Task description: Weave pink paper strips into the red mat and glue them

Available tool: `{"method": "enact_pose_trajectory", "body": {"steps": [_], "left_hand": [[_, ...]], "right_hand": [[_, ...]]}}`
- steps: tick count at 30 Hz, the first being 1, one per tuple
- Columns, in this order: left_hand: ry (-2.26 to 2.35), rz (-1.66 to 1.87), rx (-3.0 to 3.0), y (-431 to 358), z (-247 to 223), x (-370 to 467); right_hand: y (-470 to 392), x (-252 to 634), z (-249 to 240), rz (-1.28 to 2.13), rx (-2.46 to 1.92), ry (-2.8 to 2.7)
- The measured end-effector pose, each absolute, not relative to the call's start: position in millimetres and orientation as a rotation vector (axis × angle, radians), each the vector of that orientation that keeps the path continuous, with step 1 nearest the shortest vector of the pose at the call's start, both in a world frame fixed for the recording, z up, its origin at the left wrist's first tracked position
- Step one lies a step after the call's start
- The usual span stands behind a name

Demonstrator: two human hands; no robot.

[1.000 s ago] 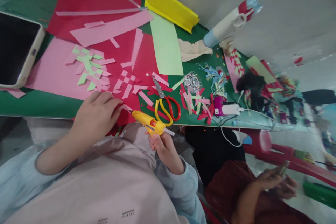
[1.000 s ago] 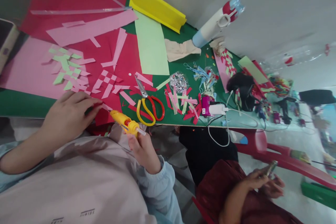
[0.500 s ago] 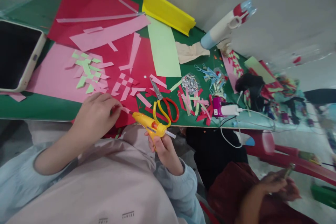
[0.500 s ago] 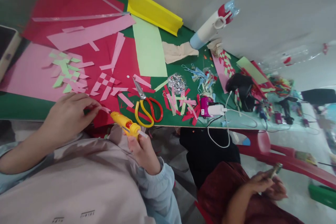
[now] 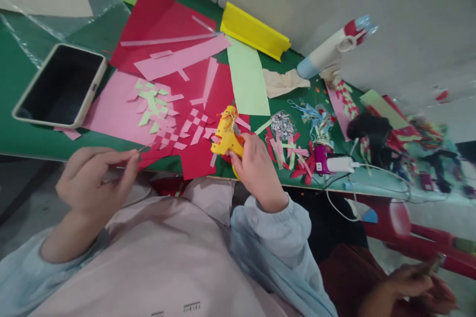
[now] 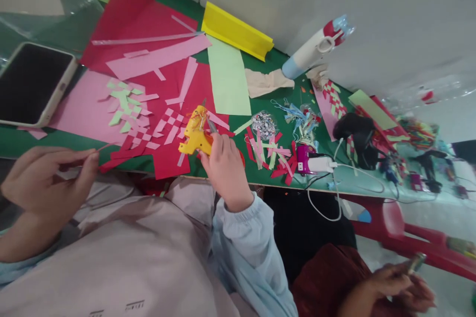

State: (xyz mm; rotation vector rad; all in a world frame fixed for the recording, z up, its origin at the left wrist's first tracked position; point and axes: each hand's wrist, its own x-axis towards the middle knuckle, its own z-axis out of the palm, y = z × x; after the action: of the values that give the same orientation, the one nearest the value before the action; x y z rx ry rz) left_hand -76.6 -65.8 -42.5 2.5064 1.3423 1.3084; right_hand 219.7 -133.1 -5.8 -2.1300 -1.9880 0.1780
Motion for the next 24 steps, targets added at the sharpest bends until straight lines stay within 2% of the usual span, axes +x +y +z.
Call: {"method": "enact_pose_trajectory", "body": {"steps": [5, 9, 14, 16, 21, 24], "left_hand": [[1.095, 1.317, 2.949, -59.9, -41.5, -85.8], [0.839, 1.286, 3.069, -54.1, -45.5, -89.4], [0.745, 1.332, 3.08, -49.5, -47.9, -89.2], [0.718, 1.29, 3.093, -51.7, -45.3, -84.0], [0.705, 1.198, 3.118, -61.3, -35.1, -65.2], [0.726, 1.162, 3.121, -64.0, -32.2, -58.6]], "right_hand": [[-99.4, 212.7, -12.9, -0.087, -2.316, -2.202], [-93.1, 214.8, -13.7, -0.087, -2.345, -2.268], [-99.7, 204.8, 2.4, -0.003, -2.277, -2.155], [-103.7, 190.9, 8.0, 0.2, -2.167, -2.052], [-110.4, 149.2, -2.5, 1.038, -1.92, -1.557], [-108.8, 135.5, -14.0, 1.224, -1.815, -1.159]]}}
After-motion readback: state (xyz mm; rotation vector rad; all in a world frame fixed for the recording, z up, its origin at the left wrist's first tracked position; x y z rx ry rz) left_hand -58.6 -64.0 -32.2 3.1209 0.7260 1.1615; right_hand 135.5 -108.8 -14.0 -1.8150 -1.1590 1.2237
